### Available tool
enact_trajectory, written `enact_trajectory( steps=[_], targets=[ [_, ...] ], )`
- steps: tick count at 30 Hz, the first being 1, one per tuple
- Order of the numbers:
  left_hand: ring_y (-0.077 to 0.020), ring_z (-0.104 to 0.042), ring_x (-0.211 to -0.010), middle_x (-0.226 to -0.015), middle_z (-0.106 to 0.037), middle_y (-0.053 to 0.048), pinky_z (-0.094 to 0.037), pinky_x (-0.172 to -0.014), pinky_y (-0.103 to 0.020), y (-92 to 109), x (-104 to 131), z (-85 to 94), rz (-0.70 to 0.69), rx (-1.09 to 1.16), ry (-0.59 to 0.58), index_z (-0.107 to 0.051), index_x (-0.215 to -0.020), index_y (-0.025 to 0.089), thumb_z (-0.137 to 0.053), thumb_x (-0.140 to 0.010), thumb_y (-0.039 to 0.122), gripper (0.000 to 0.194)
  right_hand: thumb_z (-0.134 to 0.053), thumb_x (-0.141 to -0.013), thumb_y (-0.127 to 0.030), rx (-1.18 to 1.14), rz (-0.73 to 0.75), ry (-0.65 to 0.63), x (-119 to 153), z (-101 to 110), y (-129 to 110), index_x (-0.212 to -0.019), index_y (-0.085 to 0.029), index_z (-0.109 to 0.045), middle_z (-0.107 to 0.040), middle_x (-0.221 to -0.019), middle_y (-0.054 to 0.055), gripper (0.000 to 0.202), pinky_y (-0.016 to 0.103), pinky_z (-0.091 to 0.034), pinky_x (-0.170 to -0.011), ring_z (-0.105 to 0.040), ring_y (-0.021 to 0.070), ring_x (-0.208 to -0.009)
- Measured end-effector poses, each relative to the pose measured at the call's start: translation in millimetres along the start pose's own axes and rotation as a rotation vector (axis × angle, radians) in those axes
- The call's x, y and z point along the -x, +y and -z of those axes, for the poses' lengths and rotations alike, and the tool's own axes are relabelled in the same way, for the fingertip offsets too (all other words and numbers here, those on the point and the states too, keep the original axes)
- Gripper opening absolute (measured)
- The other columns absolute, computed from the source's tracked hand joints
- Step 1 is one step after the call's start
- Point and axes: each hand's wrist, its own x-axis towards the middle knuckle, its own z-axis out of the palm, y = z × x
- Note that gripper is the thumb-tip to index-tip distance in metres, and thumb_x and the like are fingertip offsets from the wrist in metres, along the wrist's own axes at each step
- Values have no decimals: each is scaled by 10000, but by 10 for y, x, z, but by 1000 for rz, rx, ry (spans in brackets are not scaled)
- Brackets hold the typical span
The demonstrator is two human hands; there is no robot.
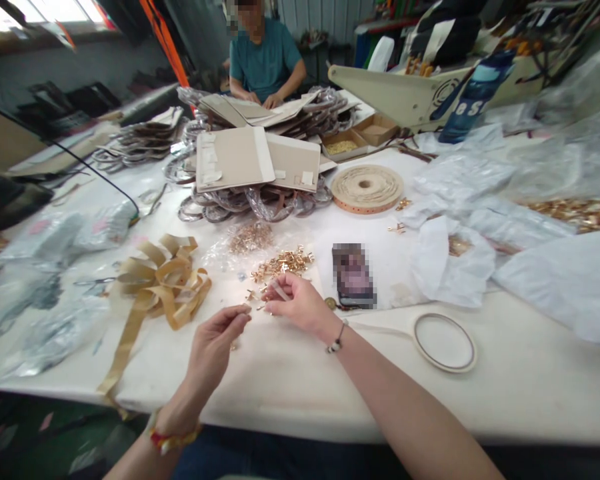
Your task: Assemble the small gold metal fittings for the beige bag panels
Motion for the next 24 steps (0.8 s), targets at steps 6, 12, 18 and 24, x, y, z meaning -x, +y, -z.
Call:
enact_trajectory(
  steps=[6, 12, 18, 24],
  targets=[
    [-98, -493, -625, -701, -594, 25, -400, -617, -232, 64, 17, -67, 37, 131, -95, -664, -1266, 191, -733, -804, 390, 508, -822, -671, -229, -8, -8, -24, 15, -5, -11, -915, -190, -589, -728, -962, 42, 340, 351, -541, -877, -695, 166, -897],
    [-92, -473, -615, -656, -553, 58, -367, -617, -220, 55, -16, -109, 58, 210, -148, -588, -1290, 198, -753, -805, 361, 537, -809, -685, -214, 25, 5, -34, 28, -4, -19, -927, -188, -598, -732, -970, 47, 322, 355, -539, -880, -702, 171, -899],
    [-89, -467, -594, -648, -587, 53, -369, -605, -218, 87, -25, -106, 102, 228, -171, -564, -1282, 189, -759, -793, 367, 556, -816, -666, -204, 14, -8, -47, 32, -12, -10, -909, -192, -593, -741, -933, 42, 330, 343, -545, -848, -713, 182, -913],
    [-126, -601, -723, -862, -674, -28, -457, -619, -229, 74, -23, -18, -75, 59, -87, -637, -1178, 201, -731, -824, 361, 400, -801, -681, -192, -6, -67, -21, 35, -25, -38, -935, -187, -576, -742, -950, 44, 339, 245, -527, -646, -679, 130, -755]
  ],
)
